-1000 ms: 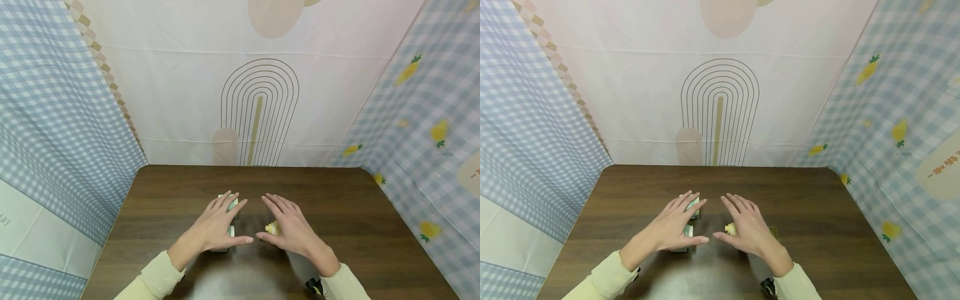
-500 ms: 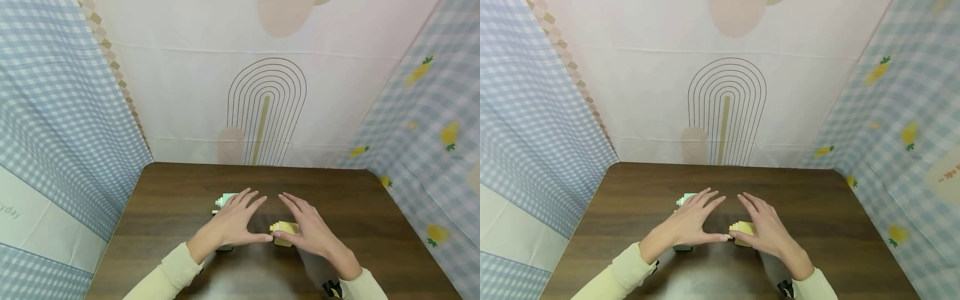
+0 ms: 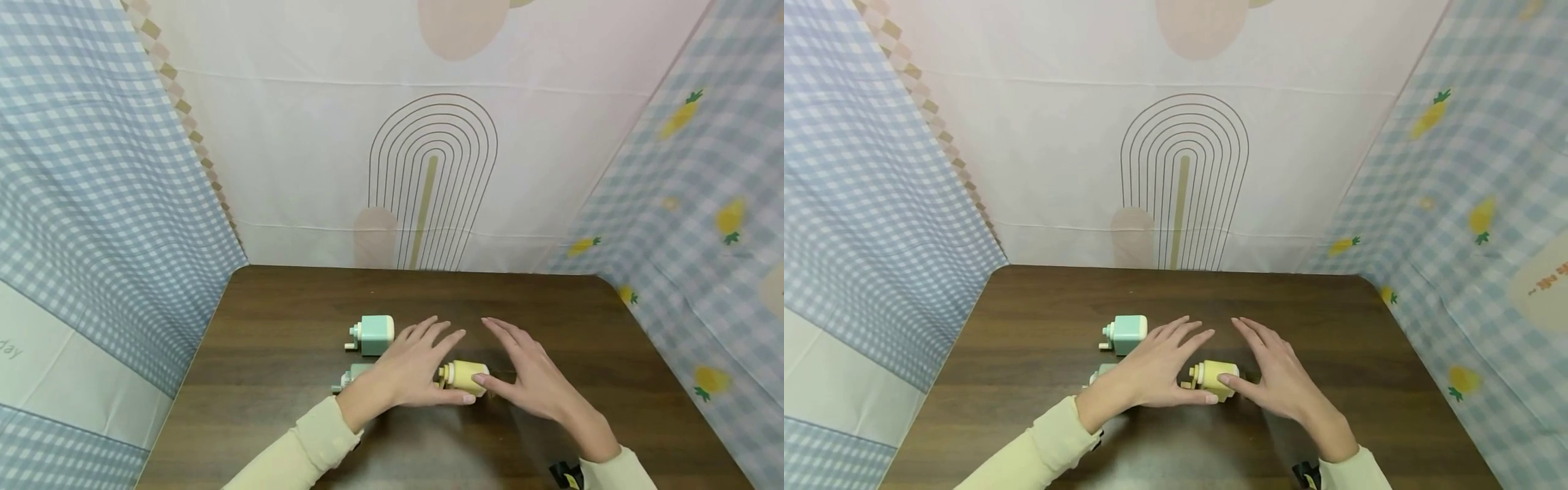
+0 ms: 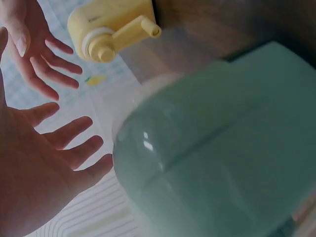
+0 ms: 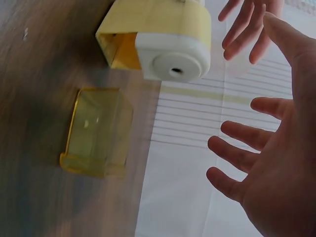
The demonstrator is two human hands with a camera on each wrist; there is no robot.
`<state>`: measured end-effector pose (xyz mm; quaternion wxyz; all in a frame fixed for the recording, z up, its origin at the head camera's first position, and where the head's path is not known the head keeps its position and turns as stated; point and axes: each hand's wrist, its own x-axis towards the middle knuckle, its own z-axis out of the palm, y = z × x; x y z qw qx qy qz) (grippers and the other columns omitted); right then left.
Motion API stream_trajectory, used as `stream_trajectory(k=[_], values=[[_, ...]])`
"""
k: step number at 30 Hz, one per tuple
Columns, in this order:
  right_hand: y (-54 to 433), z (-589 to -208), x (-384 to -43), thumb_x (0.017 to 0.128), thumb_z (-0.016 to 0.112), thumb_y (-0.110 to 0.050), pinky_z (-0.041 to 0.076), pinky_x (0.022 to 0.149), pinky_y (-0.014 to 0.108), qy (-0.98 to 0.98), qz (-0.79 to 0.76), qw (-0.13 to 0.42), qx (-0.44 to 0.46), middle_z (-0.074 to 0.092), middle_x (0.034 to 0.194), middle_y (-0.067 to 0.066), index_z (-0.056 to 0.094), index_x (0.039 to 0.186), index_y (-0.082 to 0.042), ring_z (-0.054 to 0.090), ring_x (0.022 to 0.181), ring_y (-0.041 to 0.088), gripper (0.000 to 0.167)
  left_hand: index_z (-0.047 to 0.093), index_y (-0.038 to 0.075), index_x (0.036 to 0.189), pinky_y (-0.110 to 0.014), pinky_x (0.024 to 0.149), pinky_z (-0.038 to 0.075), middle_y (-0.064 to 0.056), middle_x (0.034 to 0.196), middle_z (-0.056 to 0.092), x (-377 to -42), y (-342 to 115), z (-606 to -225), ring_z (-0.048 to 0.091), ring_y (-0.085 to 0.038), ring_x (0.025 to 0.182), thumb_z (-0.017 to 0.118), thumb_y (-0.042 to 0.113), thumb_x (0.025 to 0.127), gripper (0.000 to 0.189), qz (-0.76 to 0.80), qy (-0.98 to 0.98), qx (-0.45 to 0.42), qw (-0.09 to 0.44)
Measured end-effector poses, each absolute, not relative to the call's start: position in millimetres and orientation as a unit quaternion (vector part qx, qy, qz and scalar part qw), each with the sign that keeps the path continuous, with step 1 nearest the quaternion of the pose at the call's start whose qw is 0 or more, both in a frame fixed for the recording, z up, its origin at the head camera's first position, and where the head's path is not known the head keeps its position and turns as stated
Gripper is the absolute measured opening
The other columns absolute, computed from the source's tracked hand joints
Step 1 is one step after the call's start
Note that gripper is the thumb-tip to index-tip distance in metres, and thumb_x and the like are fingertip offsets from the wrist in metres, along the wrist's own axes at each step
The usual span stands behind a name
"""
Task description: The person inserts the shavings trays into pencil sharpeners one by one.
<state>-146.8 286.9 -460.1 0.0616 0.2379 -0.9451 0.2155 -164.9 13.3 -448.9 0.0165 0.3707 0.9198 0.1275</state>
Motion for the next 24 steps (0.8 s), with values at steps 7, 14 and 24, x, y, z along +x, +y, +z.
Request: stream_trajectory(k=[7, 14, 24], values=[[299.5, -465.4, -144.3, 0.093, 0.079, -0.052, 0.034, 0.105, 0.078, -0.949, 0.219, 0.059, 0.219, 0.041, 0.165, 0.012, 0.031, 0.168, -0.023, 0.041, 0.146, 0.044, 0.094, 0.023, 0.028, 0.171, -0.053, 0.124, 0.032, -0.003, 0.173, 0.028, -165.7, 25.5, -455.7, 0.023, -0.03, 0.16, 0.037, 0.094, 0.088, 0.107, 0.1, 0.921, 0.376, 0.013], [315.1, -468.4, -140.4, 0.095, 0.079, -0.047, 0.036, 0.102, 0.079, -0.951, 0.226, 0.05, 0.203, 0.041, 0.164, 0.015, 0.032, 0.168, -0.023, 0.041, 0.145, 0.048, 0.09, 0.025, 0.029, 0.17, -0.049, 0.122, 0.035, -0.003, 0.172, 0.03, -164.8, 41.5, -462.3, 0.026, -0.028, 0.159, 0.037, 0.096, 0.087, 0.108, 0.072, 0.921, 0.382, -0.002], [331.2, -474.8, -132.4, 0.095, 0.079, -0.045, 0.042, 0.095, 0.081, -0.954, 0.233, 0.033, 0.188, 0.043, 0.161, 0.021, 0.034, 0.167, -0.02, 0.043, 0.141, 0.053, 0.088, 0.024, 0.032, 0.17, -0.045, 0.115, 0.045, -0.001, 0.169, 0.035, -159.6, 61.5, -470.4, 0.039, -0.025, 0.152, 0.037, 0.096, 0.086, 0.106, 0.049, 0.918, 0.394, 0.009]])
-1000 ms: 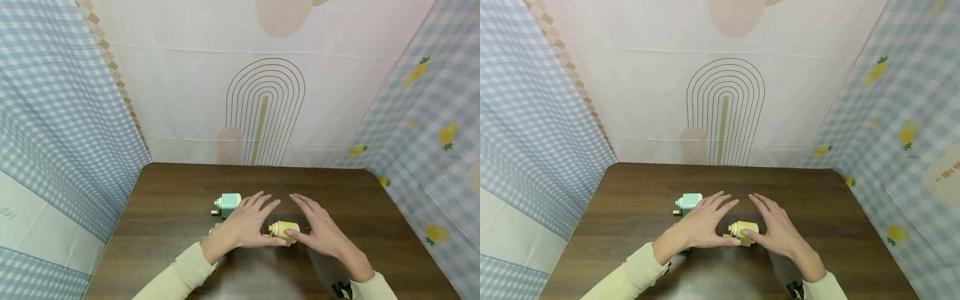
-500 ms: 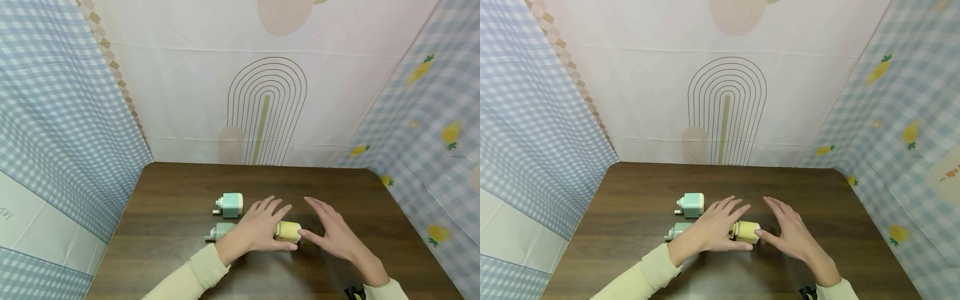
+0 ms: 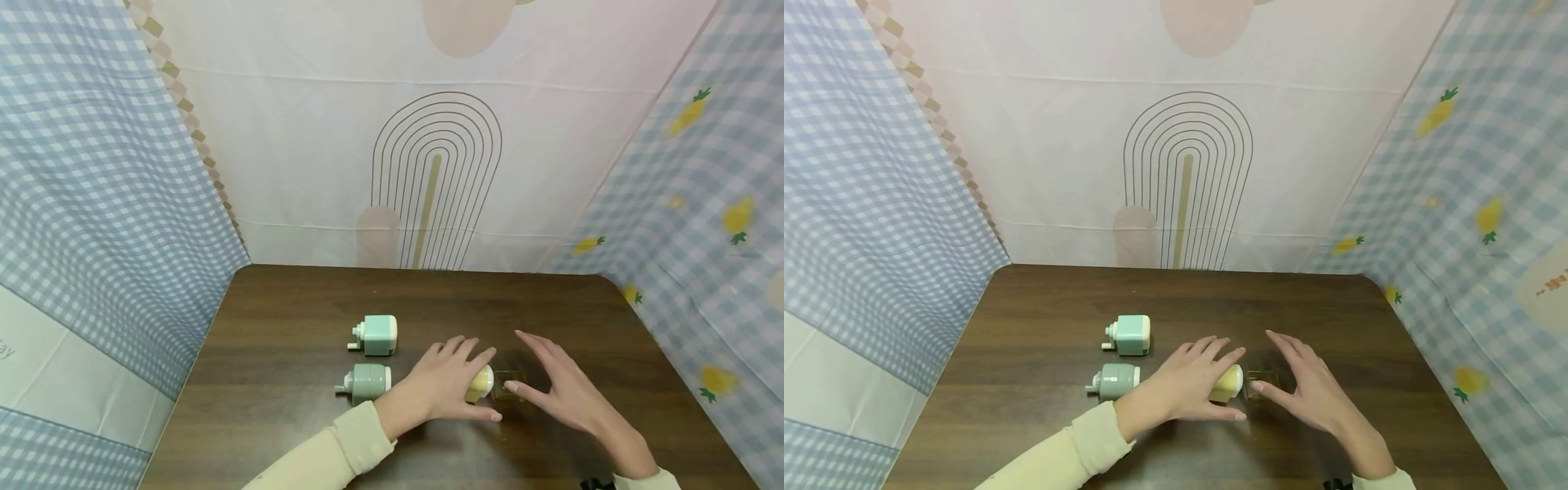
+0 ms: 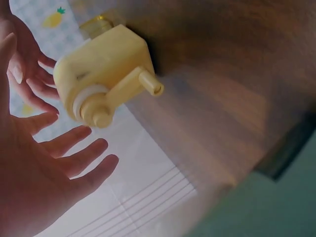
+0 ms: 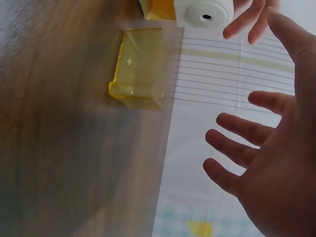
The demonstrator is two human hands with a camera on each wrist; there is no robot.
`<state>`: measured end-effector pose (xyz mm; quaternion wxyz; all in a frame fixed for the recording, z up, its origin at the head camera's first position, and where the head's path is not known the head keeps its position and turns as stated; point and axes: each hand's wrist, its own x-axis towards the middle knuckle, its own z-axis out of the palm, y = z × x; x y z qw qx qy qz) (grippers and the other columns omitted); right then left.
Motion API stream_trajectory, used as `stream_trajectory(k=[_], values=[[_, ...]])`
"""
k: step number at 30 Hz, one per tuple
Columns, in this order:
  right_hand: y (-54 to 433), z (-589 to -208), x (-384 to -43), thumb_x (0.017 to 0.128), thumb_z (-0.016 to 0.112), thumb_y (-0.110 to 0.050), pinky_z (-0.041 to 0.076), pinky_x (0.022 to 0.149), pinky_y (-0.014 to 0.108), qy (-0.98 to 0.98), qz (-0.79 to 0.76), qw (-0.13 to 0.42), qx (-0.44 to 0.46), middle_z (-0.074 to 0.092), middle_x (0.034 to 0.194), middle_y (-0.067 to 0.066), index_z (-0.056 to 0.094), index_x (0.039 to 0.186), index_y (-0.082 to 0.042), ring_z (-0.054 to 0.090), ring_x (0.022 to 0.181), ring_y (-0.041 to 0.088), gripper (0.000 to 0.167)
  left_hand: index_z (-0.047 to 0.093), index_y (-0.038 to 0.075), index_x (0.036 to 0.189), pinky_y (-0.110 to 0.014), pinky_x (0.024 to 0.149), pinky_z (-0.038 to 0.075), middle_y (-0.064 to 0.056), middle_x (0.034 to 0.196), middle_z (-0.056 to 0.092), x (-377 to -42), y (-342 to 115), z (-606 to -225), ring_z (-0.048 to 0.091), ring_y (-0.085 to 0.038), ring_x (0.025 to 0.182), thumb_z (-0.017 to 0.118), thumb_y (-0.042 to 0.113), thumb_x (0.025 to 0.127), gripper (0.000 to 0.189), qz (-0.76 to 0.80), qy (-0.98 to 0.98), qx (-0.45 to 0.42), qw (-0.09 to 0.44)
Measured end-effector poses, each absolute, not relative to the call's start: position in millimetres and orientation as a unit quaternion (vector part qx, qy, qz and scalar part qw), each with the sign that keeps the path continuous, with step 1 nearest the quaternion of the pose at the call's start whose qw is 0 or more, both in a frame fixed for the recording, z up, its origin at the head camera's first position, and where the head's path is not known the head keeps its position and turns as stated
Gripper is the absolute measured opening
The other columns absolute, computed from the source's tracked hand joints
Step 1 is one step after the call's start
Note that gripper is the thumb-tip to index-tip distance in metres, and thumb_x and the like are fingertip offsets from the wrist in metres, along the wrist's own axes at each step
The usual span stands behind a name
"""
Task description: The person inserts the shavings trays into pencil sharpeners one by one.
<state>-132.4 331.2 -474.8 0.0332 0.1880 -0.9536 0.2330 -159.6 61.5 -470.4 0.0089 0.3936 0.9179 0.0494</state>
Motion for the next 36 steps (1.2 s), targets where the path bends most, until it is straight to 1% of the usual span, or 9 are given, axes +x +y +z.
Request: stream_trajectory(k=[5, 7, 13, 17, 22, 26, 29, 31, 36], values=[[338.2, -478.1, -127.6, 0.097, 0.076, -0.049, 0.045, 0.094, 0.079, -0.957, 0.223, 0.015, 0.183, 0.046, 0.158, 0.02, 0.039, 0.164, -0.018, 0.047, 0.138, 0.052, 0.083, 0.023, 0.033, 0.17, -0.044, 0.114, 0.046, 0.0, 0.168, 0.035, -159.1, 67.6, -474.2, 0.04, -0.022, 0.151, 0.037, 0.095, 0.087, 0.104, 0.037, 0.917, 0.396, 0.019], [340.5, -478.8, -125.5, 0.097, 0.075, -0.05, 0.046, 0.092, 0.079, -0.958, 0.22, 0.004, 0.182, 0.048, 0.156, 0.022, 0.041, 0.163, -0.016, 0.048, 0.136, 0.054, 0.082, 0.024, 0.034, 0.17, -0.043, 0.114, 0.046, 0.001, 0.168, 0.036, -159.0, 69.5, -475.4, 0.041, -0.022, 0.15, 0.038, 0.094, 0.087, 0.103, 0.031, 0.918, 0.394, 0.019], [343.9, -485.2, -117.7, 0.098, 0.073, -0.051, 0.049, 0.091, 0.076, -0.958, 0.219, -0.026, 0.182, 0.053, 0.15, 0.023, 0.047, 0.158, -0.009, 0.054, 0.131, 0.054, 0.077, 0.025, 0.035, 0.169, -0.041, 0.111, 0.048, 0.002, 0.162, 0.044, -157.7, 75.2, -480.1, 0.051, -0.02, 0.142, 0.04, 0.093, 0.088, 0.101, 0.029, 0.919, 0.392, 0.027], [344.0, -493.0, -112.8, 0.097, 0.073, -0.054, 0.052, 0.091, 0.072, -0.96, 0.212, -0.043, 0.178, 0.055, 0.148, 0.02, 0.051, 0.156, -0.009, 0.056, 0.13, 0.05, 0.077, 0.027, 0.038, 0.169, -0.038, 0.106, 0.051, 0.005, 0.158, 0.047, -156.3, 79.8, -483.7, 0.055, -0.019, 0.136, 0.045, 0.092, 0.088, 0.098, 0.032, 0.919, 0.39, 0.04], [343.7, -501.1, -109.6, 0.094, 0.077, -0.055, 0.053, 0.091, 0.068, -0.962, 0.211, -0.051, 0.167, 0.056, 0.146, 0.019, 0.052, 0.154, -0.009, 0.057, 0.129, 0.048, 0.08, 0.03, 0.04, 0.167, -0.036, 0.101, 0.054, 0.006, 0.155, 0.048, -155.1, 82.7, -486.8, 0.054, -0.019, 0.134, 0.053, 0.088, 0.088, 0.095, 0.021, 0.92, 0.391, 0.033], [342.9, -506.6, -108.7, 0.093, 0.081, -0.048, 0.054, 0.091, 0.066, -0.962, 0.211, -0.033, 0.167, 0.059, 0.14, 0.016, 0.054, 0.153, -0.008, 0.06, 0.126, 0.044, 0.077, 0.038, 0.04, 0.163, -0.034, 0.096, 0.055, 0.008, 0.152, 0.05, -154.5, 83.6, -487.4, 0.055, -0.017, 0.131, 0.059, 0.082, 0.09, 0.088, 0.012, 0.919, 0.394, 0.019], [342.7, -511.4, -110.3, 0.092, 0.085, -0.038, 0.055, 0.093, 0.062, -0.962, 0.212, -0.011, 0.172, 0.061, 0.137, 0.013, 0.057, 0.148, -0.008, 0.062, 0.124, 0.04, 0.07, 0.045, 0.039, 0.158, -0.033, 0.092, 0.056, 0.01, 0.146, 0.053, -154.7, 85.5, -487.6, 0.057, -0.016, 0.125, 0.065, 0.077, 0.091, 0.08, 0.01, 0.918, 0.396, 0.012], [342.4, -513.8, -112.0, 0.091, 0.087, -0.032, 0.056, 0.092, 0.059, -0.962, 0.211, 0.001, 0.174, 0.061, 0.135, 0.012, 0.059, 0.144, -0.007, 0.063, 0.122, 0.037, 0.065, 0.049, 0.039, 0.154, -0.033, 0.088, 0.057, 0.01, 0.142, 0.055, -155.5, 87.1, -488.3, 0.06, -0.016, 0.12, 0.068, 0.072, 0.092, 0.073, 0.011, 0.918, 0.397, 0.009], [340.3, -516.0, -116.8, 0.087, 0.09, -0.019, 0.059, 0.087, 0.051, -0.96, 0.208, 0.024, 0.186, 0.064, 0.13, 0.009, 0.064, 0.133, -0.006, 0.067, 0.114, 0.032, 0.054, 0.051, 0.038, 0.149, -0.029, 0.084, 0.057, 0.011, 0.135, 0.057, -159.0, 90.1, -490.1, 0.064, -0.015, 0.109, 0.073, 0.059, 0.095, 0.062, -0.019, 0.917, 0.397, 0.001]])
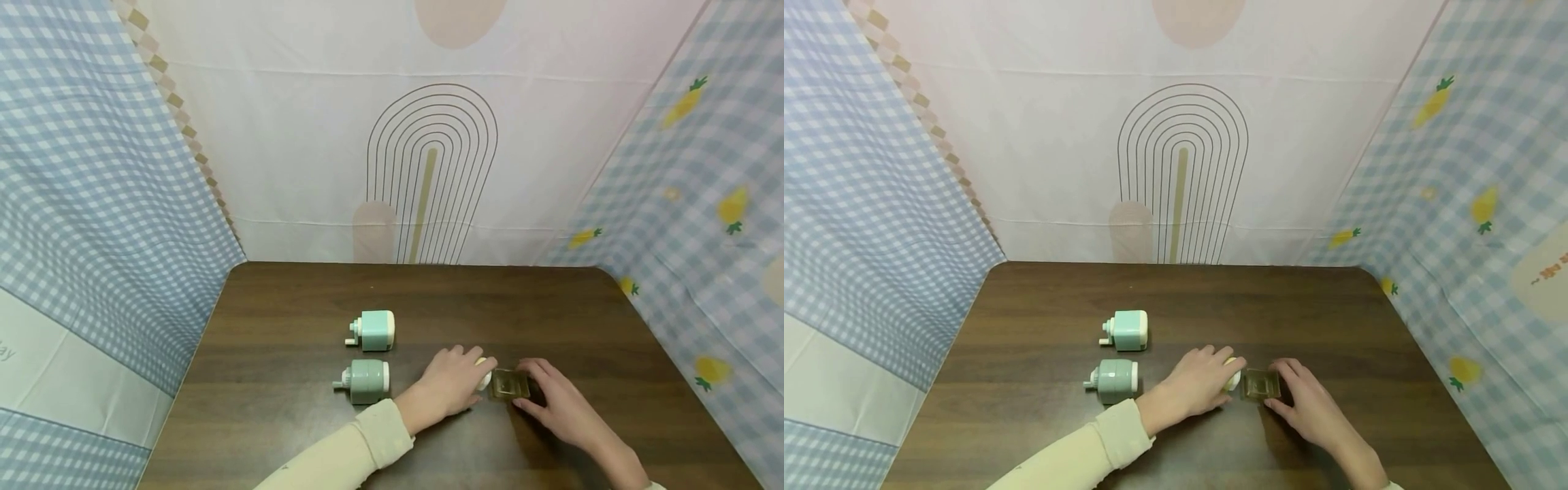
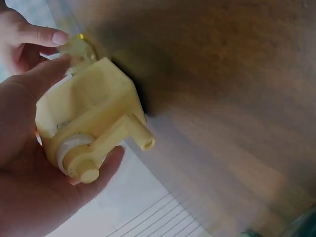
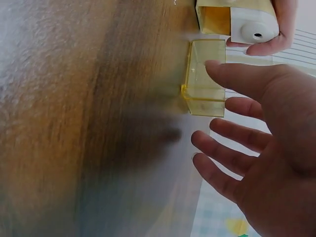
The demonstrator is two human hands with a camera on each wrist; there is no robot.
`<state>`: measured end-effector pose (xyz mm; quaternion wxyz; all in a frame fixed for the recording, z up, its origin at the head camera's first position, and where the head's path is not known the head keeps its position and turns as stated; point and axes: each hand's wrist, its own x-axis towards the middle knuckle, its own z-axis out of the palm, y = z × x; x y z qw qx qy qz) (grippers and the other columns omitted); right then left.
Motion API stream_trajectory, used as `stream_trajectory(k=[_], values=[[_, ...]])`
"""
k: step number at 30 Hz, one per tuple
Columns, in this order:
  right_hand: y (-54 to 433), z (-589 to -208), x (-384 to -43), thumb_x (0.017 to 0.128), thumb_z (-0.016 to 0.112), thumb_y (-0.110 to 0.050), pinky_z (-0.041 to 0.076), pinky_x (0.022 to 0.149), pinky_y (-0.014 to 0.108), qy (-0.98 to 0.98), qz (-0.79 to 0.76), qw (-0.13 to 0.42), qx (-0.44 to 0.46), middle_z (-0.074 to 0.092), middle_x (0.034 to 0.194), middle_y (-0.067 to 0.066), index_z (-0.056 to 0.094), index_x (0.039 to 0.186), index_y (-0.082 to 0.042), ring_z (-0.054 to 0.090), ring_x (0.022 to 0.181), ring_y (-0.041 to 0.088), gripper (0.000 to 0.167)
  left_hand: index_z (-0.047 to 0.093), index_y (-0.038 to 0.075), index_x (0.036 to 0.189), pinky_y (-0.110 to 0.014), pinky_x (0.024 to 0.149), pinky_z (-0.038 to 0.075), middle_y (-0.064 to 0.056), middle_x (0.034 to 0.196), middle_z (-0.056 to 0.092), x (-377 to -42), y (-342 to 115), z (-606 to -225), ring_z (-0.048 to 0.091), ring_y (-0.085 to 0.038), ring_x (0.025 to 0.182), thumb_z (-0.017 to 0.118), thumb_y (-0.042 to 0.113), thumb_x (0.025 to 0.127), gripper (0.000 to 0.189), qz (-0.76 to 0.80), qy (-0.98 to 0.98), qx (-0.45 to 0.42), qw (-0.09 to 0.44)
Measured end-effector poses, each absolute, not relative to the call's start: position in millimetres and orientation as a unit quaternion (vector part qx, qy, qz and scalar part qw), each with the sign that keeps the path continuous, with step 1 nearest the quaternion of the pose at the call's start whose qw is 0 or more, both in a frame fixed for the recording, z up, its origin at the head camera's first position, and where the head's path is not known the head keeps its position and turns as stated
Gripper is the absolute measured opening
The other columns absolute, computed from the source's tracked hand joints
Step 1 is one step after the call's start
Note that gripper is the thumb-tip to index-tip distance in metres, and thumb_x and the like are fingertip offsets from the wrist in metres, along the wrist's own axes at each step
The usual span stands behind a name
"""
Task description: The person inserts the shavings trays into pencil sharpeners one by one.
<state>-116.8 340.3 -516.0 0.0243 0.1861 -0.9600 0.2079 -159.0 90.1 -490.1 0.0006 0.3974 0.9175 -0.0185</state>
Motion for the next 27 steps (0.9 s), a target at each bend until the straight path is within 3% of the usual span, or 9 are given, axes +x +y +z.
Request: stream_trajectory(k=[8, 16, 27], values=[[337.5, -514.1, -119.7, 0.085, 0.09, -0.015, 0.061, 0.082, 0.044, -0.96, 0.213, 0.016, 0.18, 0.072, 0.12, 0.007, 0.066, 0.127, -0.008, 0.073, 0.102, 0.026, 0.049, 0.052, 0.036, 0.146, -0.027, 0.081, 0.057, 0.011, 0.134, 0.059, -162.4, 90.0, -489.1, 0.066, -0.014, 0.104, 0.076, 0.047, 0.098, 0.055, -0.03, 0.916, 0.4, -0.008], [338.1, -514.7, -117.4, 0.087, 0.088, -0.013, 0.061, 0.079, 0.039, -0.958, 0.224, 0.026, 0.175, 0.071, 0.125, 0.008, 0.066, 0.134, -0.004, 0.073, 0.101, 0.025, 0.052, 0.049, 0.037, 0.149, -0.027, 0.082, 0.057, 0.01, 0.137, 0.057, -160.9, 89.4, -491.2, 0.065, -0.016, 0.108, 0.072, 0.048, 0.1, 0.056, -0.031, 0.914, 0.405, -0.003], [328.7, -519.3, -118.8, 0.087, 0.089, -0.012, 0.061, 0.078, 0.036, -0.949, 0.246, 0.032, 0.194, 0.071, 0.122, 0.003, 0.069, 0.129, -0.008, 0.072, 0.098, 0.02, 0.046, 0.048, 0.036, 0.149, -0.027, 0.08, 0.057, 0.01, 0.135, 0.057, -161.3, 88.7, -492.8, 0.064, -0.014, 0.106, 0.07, 0.049, 0.101, 0.055, -0.039, 0.91, 0.414, -0.014]])
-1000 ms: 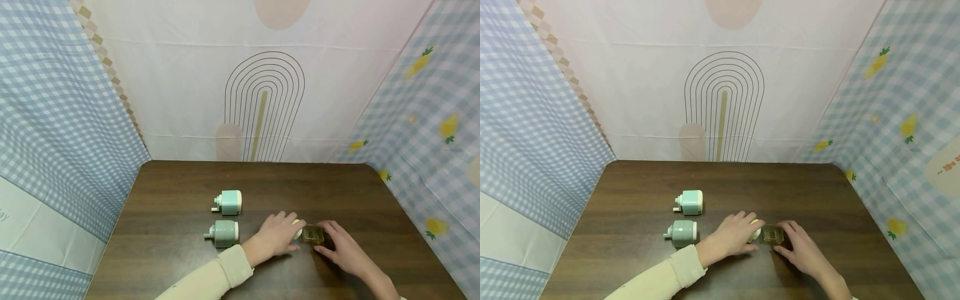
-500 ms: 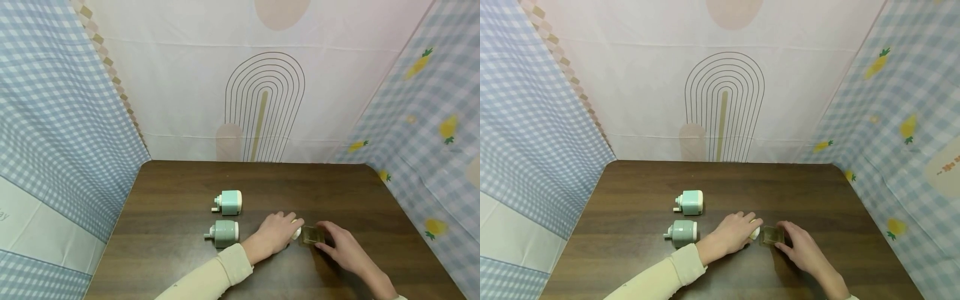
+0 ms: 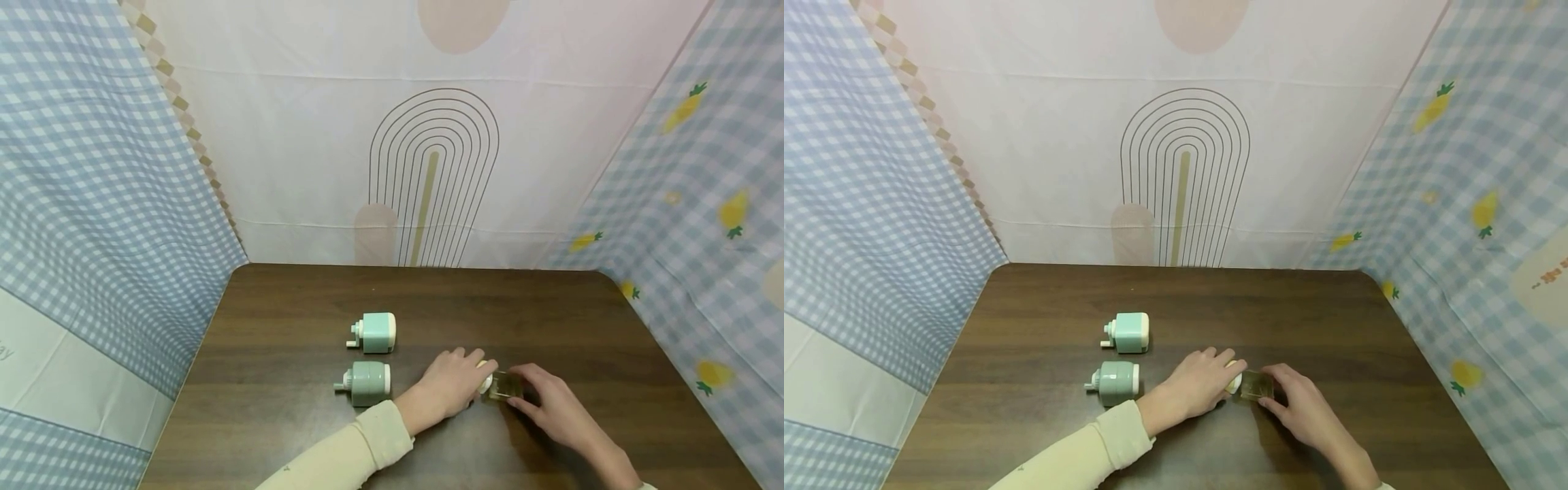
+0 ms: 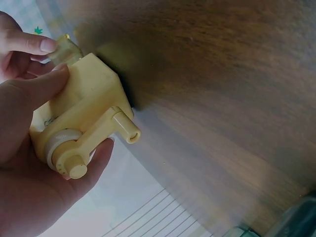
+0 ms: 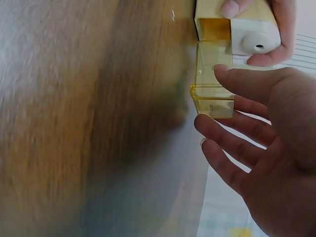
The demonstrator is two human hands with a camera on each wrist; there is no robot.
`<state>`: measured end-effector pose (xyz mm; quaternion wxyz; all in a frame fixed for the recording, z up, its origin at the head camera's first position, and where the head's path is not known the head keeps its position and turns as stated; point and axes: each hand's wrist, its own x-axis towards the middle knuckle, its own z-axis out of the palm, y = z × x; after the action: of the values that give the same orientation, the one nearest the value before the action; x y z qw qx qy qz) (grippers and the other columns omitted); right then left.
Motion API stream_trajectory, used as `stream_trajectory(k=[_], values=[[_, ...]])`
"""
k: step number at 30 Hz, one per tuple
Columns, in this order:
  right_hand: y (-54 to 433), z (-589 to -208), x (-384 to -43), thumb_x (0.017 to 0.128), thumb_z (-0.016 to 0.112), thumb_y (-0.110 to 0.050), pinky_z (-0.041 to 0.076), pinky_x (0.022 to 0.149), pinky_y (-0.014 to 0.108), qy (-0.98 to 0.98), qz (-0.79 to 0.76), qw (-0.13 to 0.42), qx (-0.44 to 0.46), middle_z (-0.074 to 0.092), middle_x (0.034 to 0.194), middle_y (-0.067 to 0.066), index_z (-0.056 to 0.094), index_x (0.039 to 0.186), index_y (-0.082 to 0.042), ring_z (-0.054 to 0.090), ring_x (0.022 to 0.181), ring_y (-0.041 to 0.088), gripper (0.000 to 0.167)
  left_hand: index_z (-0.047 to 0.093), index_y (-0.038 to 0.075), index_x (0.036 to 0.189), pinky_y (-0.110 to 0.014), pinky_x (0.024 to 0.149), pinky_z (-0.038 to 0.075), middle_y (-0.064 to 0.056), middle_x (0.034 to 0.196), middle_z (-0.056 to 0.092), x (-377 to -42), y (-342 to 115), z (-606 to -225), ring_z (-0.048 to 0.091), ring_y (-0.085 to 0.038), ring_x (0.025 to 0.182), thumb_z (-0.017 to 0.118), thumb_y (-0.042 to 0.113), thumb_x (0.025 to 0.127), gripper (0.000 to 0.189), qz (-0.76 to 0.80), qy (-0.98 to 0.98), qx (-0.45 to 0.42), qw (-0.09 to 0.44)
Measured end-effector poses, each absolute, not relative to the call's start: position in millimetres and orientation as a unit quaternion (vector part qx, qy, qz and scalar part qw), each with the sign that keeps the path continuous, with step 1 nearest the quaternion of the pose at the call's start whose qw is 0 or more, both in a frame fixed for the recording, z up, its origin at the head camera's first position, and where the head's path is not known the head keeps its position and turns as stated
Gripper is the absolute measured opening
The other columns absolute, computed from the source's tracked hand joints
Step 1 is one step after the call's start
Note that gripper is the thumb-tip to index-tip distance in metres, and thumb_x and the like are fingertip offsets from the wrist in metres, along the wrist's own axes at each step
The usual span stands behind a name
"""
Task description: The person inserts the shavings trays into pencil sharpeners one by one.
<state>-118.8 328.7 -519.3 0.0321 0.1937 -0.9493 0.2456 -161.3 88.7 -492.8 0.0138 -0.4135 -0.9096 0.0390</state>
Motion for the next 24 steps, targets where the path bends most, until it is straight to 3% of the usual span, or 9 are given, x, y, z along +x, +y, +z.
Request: stream_trajectory(k=[16, 24], values=[[306.2, -526.4, -123.1, 0.087, 0.09, -0.014, 0.062, 0.083, 0.038, -0.937, 0.278, 0.03, 0.209, 0.069, 0.122, -0.007, 0.07, 0.129, -0.017, 0.072, 0.104, 0.018, 0.047, 0.05, 0.035, 0.147, -0.026, 0.079, 0.057, 0.01, 0.131, 0.057, -161.5, 89.0, -498.2, 0.064, -0.014, 0.105, 0.071, 0.05, 0.1, 0.053, 0.036, -0.908, -0.416, 0.035], [303.5, -527.9, -124.5, 0.086, 0.089, -0.01, 0.062, 0.083, 0.037, -0.936, 0.275, 0.033, 0.217, 0.068, 0.122, -0.007, 0.068, 0.13, -0.016, 0.071, 0.104, 0.017, 0.049, 0.051, 0.034, 0.146, -0.026, 0.078, 0.057, 0.01, 0.131, 0.058, -161.6, 87.2, -497.2, 0.064, -0.014, 0.103, 0.071, 0.05, 0.1, 0.053, 0.034, -0.906, -0.42, 0.041]])
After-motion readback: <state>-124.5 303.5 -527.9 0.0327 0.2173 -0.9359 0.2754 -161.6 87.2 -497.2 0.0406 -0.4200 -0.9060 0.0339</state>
